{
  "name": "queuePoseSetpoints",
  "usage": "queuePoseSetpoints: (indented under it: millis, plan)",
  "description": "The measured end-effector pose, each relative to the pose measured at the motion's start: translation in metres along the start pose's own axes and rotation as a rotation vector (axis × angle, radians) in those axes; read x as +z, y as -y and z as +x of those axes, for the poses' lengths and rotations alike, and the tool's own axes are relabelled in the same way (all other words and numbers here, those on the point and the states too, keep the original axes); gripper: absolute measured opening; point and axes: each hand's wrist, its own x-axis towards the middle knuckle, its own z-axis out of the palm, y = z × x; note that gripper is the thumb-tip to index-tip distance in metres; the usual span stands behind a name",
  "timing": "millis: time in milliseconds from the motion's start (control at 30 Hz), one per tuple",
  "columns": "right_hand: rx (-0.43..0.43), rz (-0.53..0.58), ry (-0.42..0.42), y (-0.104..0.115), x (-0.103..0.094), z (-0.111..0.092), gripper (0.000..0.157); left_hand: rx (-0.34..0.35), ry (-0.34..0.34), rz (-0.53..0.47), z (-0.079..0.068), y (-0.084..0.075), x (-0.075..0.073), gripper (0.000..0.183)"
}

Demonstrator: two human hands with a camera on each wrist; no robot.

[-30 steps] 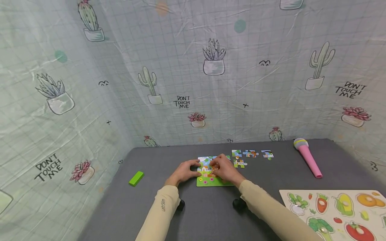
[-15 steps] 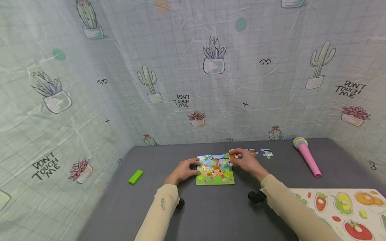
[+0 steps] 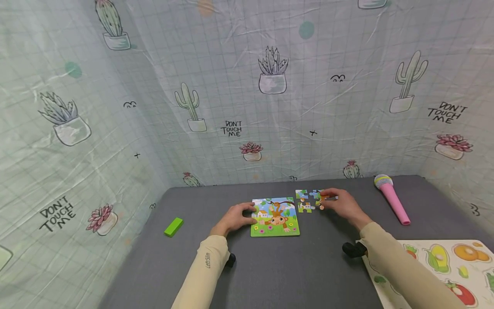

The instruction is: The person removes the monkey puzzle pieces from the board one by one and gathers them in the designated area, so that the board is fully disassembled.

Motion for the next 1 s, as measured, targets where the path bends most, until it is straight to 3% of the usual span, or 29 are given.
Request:
queuePoseSetpoints:
  millis: [300, 600, 833, 1000]
  plan:
    - [-0.023, -0.053, 0.002, -0.01, -0.012, -0.004, 0.039, -0.006, 0.002, -0.006, -0.003, -0.002, -0.001, 0.042]
    - [-0.097, -0.164, 0.047, -0.016, -0.009, -0.005, 0.031, -0.004, -0.004, 0.003, -0.006, -0.005, 0.0, 0.041]
    - [-0.106, -0.163, 0.065, -0.021, -0.008, -0.004, 0.032, -0.015, -0.003, -0.005, -0.007, -0.007, 0.0, 0.041]
    - [-0.183, -0.222, 0.054, -0.028, -0.007, 0.001, 0.028, -0.012, -0.005, -0.004, -0.007, -0.008, -0.001, 0.04]
